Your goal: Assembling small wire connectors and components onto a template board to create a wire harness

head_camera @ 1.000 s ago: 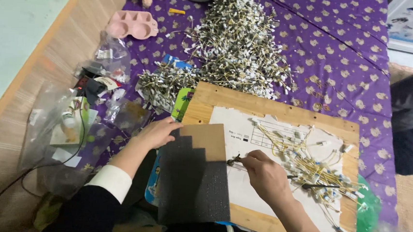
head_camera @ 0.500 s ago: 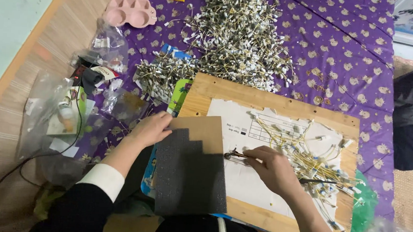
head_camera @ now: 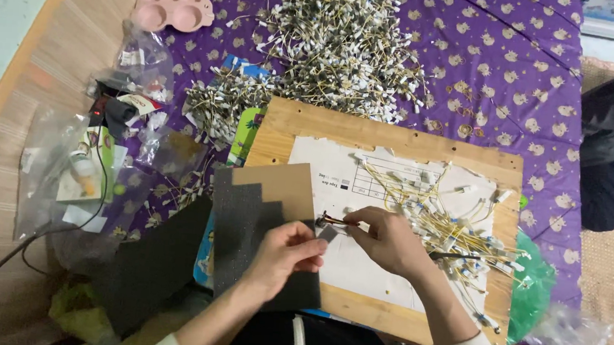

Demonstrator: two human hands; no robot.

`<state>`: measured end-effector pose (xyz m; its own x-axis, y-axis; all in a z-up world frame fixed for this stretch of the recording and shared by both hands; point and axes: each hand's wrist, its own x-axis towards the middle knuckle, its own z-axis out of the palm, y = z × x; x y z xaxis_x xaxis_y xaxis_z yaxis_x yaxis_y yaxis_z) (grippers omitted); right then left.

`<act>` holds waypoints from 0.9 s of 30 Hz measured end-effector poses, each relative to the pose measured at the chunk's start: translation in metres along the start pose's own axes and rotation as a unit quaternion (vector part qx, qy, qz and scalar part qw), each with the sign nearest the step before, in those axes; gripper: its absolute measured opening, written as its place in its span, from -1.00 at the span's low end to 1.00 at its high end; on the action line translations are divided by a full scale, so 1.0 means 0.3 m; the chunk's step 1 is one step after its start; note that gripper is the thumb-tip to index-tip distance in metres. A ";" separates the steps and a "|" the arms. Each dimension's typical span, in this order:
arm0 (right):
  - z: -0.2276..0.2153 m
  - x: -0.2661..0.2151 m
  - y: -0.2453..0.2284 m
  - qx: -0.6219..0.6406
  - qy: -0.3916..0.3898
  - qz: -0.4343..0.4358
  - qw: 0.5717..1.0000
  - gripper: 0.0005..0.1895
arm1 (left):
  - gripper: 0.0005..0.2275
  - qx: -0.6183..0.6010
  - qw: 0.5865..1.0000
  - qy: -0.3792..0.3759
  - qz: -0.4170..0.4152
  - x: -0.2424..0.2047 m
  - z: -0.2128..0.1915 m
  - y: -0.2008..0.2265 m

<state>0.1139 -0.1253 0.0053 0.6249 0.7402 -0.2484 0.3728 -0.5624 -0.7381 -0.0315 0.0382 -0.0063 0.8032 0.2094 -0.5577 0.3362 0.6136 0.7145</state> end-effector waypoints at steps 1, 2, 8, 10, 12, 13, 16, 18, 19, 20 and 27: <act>-0.001 0.002 -0.003 0.001 -0.002 0.000 1.000 -0.78 | -0.83 -0.001 1.000 0.002 -0.001 0.021 0.005 -0.031; -0.001 0.003 -0.006 0.003 0.001 0.000 1.000 -0.79 | -0.84 -0.014 1.000 0.016 -0.021 0.042 0.008 -0.061; -0.011 -0.010 -0.034 0.014 0.004 0.018 1.000 -0.79 | -0.84 -0.077 0.994 0.055 -0.057 0.057 0.063 -0.099; -0.013 -0.010 -0.031 0.021 0.006 0.017 1.000 -0.78 | -0.83 -0.084 0.992 0.064 -0.064 0.059 0.072 -0.108; -0.011 -0.008 -0.028 0.008 -0.003 0.024 1.000 -0.78 | -0.82 -0.123 0.987 0.078 -0.064 0.062 0.071 -0.123; -0.009 -0.008 -0.027 0.008 -0.003 0.024 1.000 -0.78 | -0.82 -0.123 0.987 0.078 -0.064 0.068 0.069 -0.134; -0.006 -0.010 -0.026 0.007 0.008 0.007 1.000 -0.80 | -0.83 -0.143 0.983 0.089 -0.070 0.071 0.077 -0.139; -0.010 -0.011 -0.032 0.001 0.004 0.014 1.000 -0.79 | -0.80 -0.100 0.985 0.112 -0.080 0.053 0.103 -0.100; -0.010 -0.011 -0.032 0.001 0.004 0.014 1.000 -0.79 | -0.80 -0.100 0.985 0.112 -0.080 0.050 0.110 -0.091; -0.010 -0.011 -0.033 0.000 0.001 0.015 1.000 -0.79 | -0.79 -0.087 0.986 0.118 -0.082 0.046 0.116 -0.082; -0.025 -0.018 -0.042 0.061 0.011 -0.034 0.997 -0.79 | -0.67 0.005 0.986 0.147 -0.082 0.098 0.118 -0.109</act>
<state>0.1111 -0.1250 0.0207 0.6168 0.7660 -0.1813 0.3301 -0.4609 -0.8238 -0.0014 -0.0028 -0.0313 0.5610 0.3207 -0.7632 0.4549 0.6508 0.6079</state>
